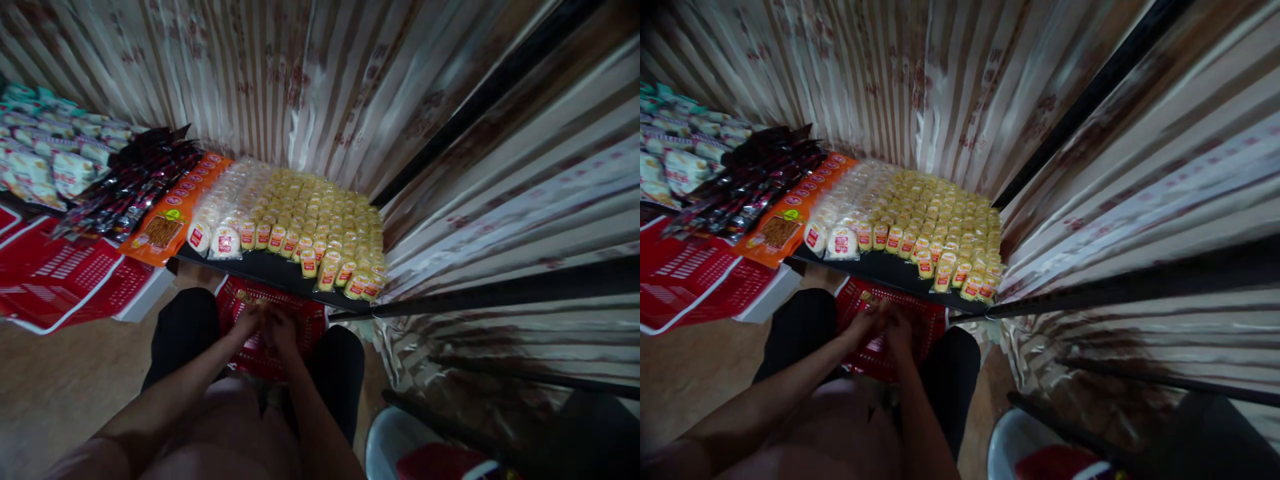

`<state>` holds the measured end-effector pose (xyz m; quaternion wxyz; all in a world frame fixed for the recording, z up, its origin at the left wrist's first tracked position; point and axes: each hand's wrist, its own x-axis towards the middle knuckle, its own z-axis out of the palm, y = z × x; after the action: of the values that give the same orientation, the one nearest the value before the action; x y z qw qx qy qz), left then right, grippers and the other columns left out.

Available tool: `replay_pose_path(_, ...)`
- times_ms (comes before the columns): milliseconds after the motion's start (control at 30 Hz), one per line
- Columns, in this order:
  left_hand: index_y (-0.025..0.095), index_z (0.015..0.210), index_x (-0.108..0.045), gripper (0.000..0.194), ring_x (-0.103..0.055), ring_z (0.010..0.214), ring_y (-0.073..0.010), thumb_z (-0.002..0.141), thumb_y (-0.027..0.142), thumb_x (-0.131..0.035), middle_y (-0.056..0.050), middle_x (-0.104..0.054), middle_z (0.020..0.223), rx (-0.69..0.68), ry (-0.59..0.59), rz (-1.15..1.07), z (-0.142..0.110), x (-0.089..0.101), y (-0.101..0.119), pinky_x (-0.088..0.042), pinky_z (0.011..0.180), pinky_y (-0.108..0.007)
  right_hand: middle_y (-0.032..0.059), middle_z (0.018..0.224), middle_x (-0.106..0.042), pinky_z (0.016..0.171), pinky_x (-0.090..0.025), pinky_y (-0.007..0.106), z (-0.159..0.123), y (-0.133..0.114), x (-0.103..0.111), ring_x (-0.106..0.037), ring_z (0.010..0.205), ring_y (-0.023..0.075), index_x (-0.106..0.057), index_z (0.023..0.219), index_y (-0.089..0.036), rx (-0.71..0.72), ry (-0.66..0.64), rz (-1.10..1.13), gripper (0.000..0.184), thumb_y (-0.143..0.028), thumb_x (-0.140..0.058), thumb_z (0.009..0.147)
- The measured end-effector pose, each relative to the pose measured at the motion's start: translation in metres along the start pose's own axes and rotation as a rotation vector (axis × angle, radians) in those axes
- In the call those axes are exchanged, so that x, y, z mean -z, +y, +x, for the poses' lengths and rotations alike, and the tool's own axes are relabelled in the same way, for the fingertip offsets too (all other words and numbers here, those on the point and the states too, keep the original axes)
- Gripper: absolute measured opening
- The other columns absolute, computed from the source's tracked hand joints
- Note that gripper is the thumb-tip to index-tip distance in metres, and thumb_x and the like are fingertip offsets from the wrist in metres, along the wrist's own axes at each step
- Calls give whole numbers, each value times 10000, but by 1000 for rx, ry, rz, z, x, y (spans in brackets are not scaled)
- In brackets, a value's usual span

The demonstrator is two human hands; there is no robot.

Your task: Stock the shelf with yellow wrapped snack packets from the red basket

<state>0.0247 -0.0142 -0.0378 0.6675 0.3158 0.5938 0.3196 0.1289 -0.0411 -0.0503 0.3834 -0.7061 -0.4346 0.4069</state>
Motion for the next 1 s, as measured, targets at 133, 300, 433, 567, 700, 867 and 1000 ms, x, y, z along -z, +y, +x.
replay_pose_path(133, 131, 759, -622, 191, -554, 521, -115, 673, 294, -569, -18, -618, 617, 28, -109, -42, -21, 16, 35, -391, 455, -203, 23, 864, -687, 772, -491, 319, -9, -27, 20, -638, 798, 172, -652, 864, -210, 73, 0, -5, 215, -202, -527, 689)
replay_pose_path(300, 110, 841, -666, 266, -582, 581, -127, 638, 242, -553, -44, -655, 689, -1, -312, -110, -36, 32, 69, -407, 496, -205, 11, 832, -650, 687, -498, 271, -19, -59, 29, -607, 699, 133, -593, 859, -202, 185, 1, 23, 177, -243, -569, 689)
replay_pose_path(433, 108, 909, -663, 316, -611, 665, -143, 628, 245, -613, -62, -682, 778, -69, -380, -176, -50, 32, 84, -441, 581, -219, 25, 840, -648, 676, -505, 264, -24, -75, 30, -618, 708, 132, -540, 893, -190, 157, 40, 240, 256, -304, -606, 673)
replay_pose_path(567, 115, 981, -640, 406, -621, 698, -149, 602, 255, -683, -71, -692, 841, -142, -403, -183, -63, 24, 96, -452, 663, -247, 34, 829, -665, 694, -510, 280, -25, -85, 38, -639, 727, 146, -530, 940, -178, 35, 84, 457, 383, -324, -673, 616)
replay_pose_path(700, 138, 1028, -608, 462, -630, 757, -157, 588, 245, -697, -65, -689, 907, -224, -380, -156, -62, 14, 103, -459, 711, -268, 48, 847, -682, 753, -504, 295, -21, -97, 47, -646, 788, 163, -575, 907, -166, 15, 18, 516, 350, -311, -674, 604)
replay_pose_path(867, 141, 965, -616, 432, -619, 798, -160, 563, 272, -704, -53, -683, 897, -394, -305, -48, -46, -2, 110, -461, 753, -274, 42, 880, -687, 745, -507, 287, -10, -111, 50, -646, 784, 152, -568, 961, -178, 163, 45, 448, 301, -256, -593, 672)
replay_pose_path(1000, 147, 945, -631, 395, -604, 763, -155, 614, 357, -680, -44, -672, 872, -545, -151, 103, -30, -12, 114, -466, 730, -276, 52, 922, -679, 713, -516, 301, 3, -120, 56, -636, 760, 154, -582, 1006, -177, 312, 120, 125, 261, -235, -497, 766)
